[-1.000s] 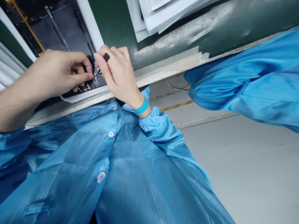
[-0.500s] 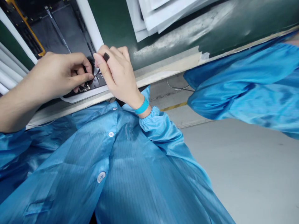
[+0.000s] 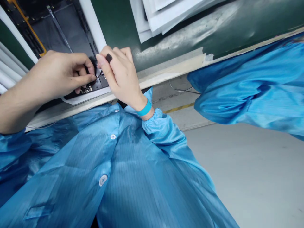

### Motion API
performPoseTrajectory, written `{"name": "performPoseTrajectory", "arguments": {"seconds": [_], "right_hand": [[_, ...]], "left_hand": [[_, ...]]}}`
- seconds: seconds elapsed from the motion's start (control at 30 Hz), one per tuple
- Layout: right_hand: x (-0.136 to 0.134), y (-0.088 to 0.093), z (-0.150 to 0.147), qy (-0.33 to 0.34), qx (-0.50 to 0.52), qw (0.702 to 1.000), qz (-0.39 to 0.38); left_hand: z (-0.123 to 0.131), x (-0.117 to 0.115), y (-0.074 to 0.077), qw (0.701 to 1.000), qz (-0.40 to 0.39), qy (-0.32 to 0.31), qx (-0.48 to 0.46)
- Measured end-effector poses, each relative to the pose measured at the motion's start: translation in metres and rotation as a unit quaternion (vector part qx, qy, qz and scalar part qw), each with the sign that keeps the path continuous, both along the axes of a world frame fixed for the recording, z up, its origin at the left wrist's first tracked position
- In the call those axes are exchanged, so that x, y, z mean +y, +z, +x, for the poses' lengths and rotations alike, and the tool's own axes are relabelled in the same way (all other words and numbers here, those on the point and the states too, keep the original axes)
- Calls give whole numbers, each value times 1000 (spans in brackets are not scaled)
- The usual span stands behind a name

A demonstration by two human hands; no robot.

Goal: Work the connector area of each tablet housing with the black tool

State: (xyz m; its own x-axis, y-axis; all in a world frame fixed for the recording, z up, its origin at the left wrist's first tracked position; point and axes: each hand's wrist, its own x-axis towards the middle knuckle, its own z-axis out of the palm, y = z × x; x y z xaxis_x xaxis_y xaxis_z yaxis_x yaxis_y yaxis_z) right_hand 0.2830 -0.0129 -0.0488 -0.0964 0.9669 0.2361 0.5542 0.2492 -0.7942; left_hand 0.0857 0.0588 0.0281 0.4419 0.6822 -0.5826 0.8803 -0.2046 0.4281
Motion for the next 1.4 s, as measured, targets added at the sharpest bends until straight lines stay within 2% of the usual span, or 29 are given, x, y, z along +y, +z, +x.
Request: {"name": "performPoseTrajectory", "arguments": {"seconds": [0.23,0.47,0.73,1.0,1.23,1.4], "right_hand": [[1,4,1,10,2,999,-36],[-1,3,-1,-2,-5,998,-58],[1,-1,1,17,2,1000,-14],[0,3,0,6,-8,999,-49],[0,0,0,3,-28,999,-24],[-2,2,1,7,-25,999,-26]], "left_hand": [[7,1,4,997,31,-39,62],[9,2,5,998,18,-26,56],[-4,1,-2,998,0,-21,-60],[-5,3,-3,998,0,-30,-51],[-2,4,-3,997,25,-62,-32],[3,6,0,996,33,-73,24]]}}
